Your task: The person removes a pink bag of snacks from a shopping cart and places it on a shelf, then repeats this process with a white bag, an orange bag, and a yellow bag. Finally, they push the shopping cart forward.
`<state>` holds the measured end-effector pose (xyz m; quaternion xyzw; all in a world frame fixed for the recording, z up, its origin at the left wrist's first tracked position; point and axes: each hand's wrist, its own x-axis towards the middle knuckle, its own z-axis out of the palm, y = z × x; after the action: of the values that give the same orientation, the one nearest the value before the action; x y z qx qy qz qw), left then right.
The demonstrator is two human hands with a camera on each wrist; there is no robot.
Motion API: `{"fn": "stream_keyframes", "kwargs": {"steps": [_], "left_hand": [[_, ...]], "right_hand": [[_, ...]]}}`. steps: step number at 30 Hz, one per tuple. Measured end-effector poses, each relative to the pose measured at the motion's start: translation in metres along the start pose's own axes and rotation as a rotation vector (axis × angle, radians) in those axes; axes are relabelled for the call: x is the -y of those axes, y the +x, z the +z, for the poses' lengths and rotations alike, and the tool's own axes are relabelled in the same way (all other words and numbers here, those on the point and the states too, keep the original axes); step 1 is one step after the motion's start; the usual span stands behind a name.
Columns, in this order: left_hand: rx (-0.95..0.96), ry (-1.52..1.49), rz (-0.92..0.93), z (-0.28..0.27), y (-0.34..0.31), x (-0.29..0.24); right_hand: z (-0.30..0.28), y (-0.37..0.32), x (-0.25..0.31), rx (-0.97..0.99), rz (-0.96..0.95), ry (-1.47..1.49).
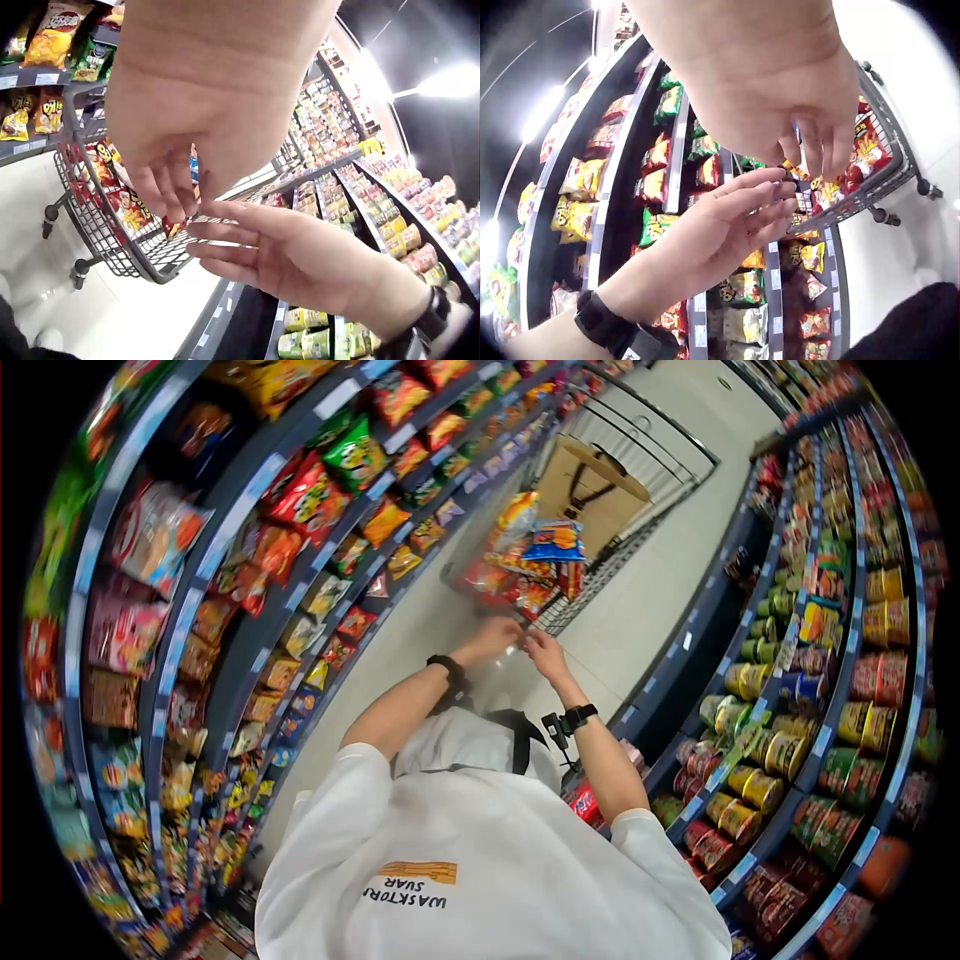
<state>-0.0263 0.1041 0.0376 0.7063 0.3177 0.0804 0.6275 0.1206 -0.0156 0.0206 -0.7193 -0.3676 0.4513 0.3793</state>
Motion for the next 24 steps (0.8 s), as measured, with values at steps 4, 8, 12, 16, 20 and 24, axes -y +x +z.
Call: {"fn": "stream_keyframes", "kwargs": {"steps": [4, 8, 12, 16, 20, 24], "left_hand": [[-0.049, 0.102, -0.061, -0.012, 0.040, -0.017], [-0.140, 0.170, -0.105, -0.033, 0.110, 0.003], [-0.314, 0.221, -0.185, -0.046, 0.171, -0.018], [-0.393, -0.210, -0.427, -0.041, 0.236, 0.040], [-0.283, -0.689, -0.782, -0.021, 0.264, 0.095], [-0.164, -1.044, -0.771, -0.051, 0.262, 0.049]], "right_hand": [[-0.020, 0.032, -0.014, -0.051, 0.135, 0.028], [-0.050, 0.059, 0.019, -0.075, 0.291, 0.067], [-0.066, 0.111, -0.012, -0.171, 0.399, 0.055], [-0.089, 0.160, 0.023, -0.260, 0.477, 0.054], [-0.100, 0.213, 0.000, -0.424, 0.432, 0.143], [-0.107, 0.250, -0.022, -0.340, 0.526, 0.337]]}}
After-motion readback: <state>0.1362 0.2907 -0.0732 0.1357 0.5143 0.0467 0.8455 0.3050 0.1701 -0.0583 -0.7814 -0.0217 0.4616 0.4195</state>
